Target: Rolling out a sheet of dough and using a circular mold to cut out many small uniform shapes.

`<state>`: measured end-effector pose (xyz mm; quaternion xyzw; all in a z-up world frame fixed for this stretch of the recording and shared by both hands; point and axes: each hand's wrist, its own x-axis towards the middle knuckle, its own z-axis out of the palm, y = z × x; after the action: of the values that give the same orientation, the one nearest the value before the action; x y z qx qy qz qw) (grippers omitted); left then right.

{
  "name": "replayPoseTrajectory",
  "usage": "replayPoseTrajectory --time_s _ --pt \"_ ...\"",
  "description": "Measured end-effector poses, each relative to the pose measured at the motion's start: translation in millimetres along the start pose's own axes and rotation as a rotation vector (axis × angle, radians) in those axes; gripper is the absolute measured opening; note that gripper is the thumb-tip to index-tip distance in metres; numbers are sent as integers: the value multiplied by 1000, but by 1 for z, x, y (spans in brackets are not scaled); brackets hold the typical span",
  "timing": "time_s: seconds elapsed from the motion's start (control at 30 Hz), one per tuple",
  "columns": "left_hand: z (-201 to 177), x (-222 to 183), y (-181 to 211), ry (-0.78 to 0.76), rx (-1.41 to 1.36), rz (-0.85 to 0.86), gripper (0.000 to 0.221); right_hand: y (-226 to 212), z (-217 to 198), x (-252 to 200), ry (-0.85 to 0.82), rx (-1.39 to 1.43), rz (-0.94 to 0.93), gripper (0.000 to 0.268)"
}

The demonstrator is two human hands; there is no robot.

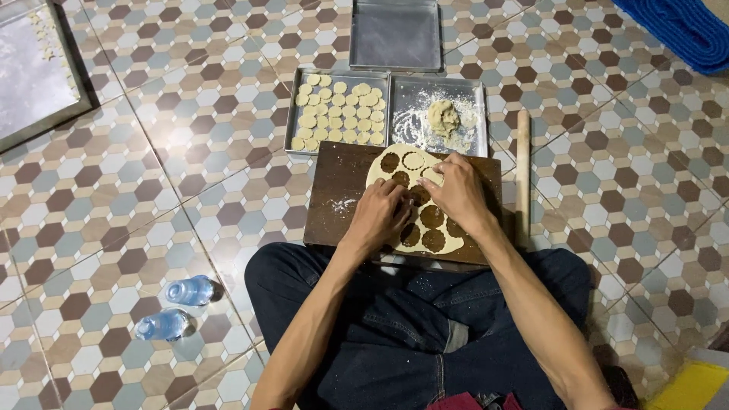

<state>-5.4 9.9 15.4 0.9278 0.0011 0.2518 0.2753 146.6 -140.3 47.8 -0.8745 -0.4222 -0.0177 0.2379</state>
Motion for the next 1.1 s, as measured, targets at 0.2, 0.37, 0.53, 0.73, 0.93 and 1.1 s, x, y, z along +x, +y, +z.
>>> replayPoseTrajectory --time_s 0.2,0.37,0.53,0.73,0.93,1.1 --pt "4 1 -2 -3 -1 0 11 4 -4 3 12 65 23 32" --pt "0 0 1 -13 13 -6 13 -3 -15 1 -29 75 7 30" --pt "-13 1 10 -13 0 1 14 8 -9 0 -126 -46 -65 30" --pt "-15 3 9 -7 39 37 15 -8 -36 -2 -203 -59 -108 32" --pt "-13 2 10 1 13 13 13 1 -37 9 -324 19 -71 26" --pt "-19 3 14 3 8 13 12 -4 -38 7 -338 45 -51 20"
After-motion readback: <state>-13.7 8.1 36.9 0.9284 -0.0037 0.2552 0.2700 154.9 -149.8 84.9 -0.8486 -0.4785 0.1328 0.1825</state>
